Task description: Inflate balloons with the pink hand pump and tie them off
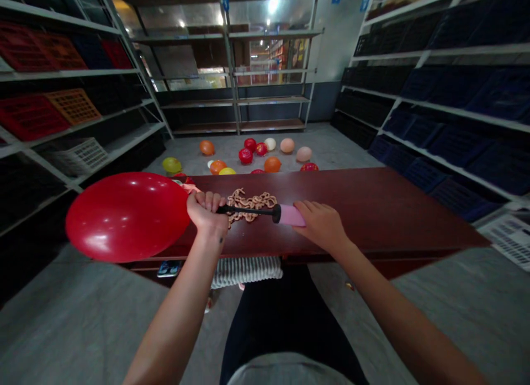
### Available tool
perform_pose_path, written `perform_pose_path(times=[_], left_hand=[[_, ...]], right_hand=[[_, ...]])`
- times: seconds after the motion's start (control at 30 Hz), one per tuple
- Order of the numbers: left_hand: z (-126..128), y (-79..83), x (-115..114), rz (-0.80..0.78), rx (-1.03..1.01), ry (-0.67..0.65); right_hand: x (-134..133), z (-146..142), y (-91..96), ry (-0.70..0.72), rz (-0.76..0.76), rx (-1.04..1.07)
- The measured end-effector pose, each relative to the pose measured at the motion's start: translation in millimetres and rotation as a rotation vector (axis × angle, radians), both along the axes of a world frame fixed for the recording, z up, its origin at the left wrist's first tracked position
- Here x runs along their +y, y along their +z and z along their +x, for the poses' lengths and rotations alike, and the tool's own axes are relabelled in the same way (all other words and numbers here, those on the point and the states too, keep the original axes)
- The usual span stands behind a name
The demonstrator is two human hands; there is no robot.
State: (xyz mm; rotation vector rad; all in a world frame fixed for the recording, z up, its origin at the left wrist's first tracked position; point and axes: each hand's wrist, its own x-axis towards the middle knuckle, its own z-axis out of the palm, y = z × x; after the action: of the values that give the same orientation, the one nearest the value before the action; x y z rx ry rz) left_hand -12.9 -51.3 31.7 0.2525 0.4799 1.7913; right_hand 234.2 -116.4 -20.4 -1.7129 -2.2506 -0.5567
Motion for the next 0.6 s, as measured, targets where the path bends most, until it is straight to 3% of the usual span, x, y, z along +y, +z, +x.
perform_pose_path(times=[0.3, 0.43, 0.6], left_hand=[[45, 13.0, 4, -0.014, -0.037, -0.079], [46, 18.4, 14, -0.064, -0.045, -0.097], [35, 31.3, 29, -0.013, -0.017, -0.127]], right_hand=[[8, -44, 42.3, 0.019, -0.1, 0.041], [18, -39, 46.1, 0.063, -0.1, 0.047], [33, -23, 42.5, 0.085, -0.061, 0.044]])
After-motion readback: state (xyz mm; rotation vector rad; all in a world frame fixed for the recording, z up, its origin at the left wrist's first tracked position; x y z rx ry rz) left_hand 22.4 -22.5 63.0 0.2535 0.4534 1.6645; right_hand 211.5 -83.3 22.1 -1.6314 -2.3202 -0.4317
